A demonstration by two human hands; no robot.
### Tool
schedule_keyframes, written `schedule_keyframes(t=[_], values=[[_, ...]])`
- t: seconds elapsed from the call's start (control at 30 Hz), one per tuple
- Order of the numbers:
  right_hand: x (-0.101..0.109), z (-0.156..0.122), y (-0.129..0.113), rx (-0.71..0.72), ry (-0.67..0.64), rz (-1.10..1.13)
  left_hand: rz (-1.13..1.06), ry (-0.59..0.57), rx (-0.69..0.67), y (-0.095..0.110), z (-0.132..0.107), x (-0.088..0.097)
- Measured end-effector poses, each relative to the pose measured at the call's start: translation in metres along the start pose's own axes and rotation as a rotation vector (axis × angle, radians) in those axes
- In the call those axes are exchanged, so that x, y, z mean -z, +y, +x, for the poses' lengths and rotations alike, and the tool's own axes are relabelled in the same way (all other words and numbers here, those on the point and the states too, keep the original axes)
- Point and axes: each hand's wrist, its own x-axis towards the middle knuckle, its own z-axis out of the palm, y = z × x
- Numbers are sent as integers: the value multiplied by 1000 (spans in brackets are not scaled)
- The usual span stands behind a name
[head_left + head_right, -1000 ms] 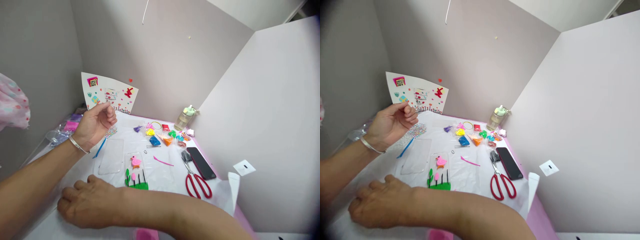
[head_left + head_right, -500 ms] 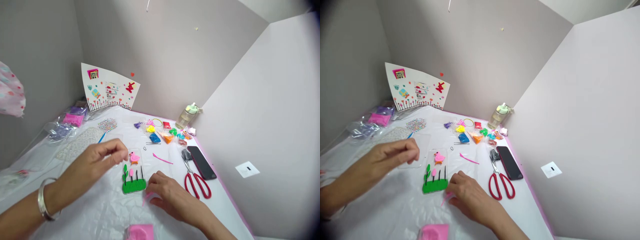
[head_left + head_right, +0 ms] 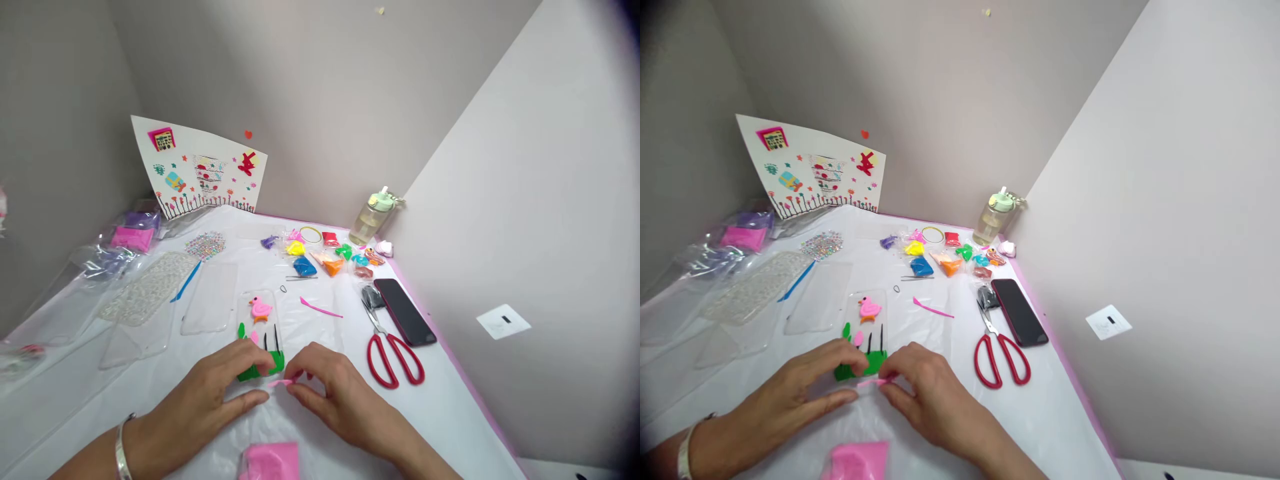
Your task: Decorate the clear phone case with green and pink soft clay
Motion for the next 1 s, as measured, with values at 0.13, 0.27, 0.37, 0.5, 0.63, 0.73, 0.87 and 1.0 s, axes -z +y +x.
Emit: schedule_keyframes(t=[0.13,0.27,0.37,0.5,0.63,0.73,0.87,1.0], values=[[-1,0,-7,-102,36,233,-42,9,-11,0,0,-4],[-4,3,-10,-112,63,246,-73,66,-44,2,-1,-6],[-7,5,-9,-160,62,324,-87,114,-87,3,-1,-7],[-12,7,-8,-217,33,501,-60,158,-152,2,0,-10],[-16,11,-7,-263,14,668,27,174,-221,0,0,-10],[-18,13,-5,-286,8,765,94,165,-290,0,0,-10],[-19,14,-3,-305,-26,867,205,175,-321,4,-1,-13],[-13,12,-6,-290,-85,897,153,224,-245,6,-2,-9]])
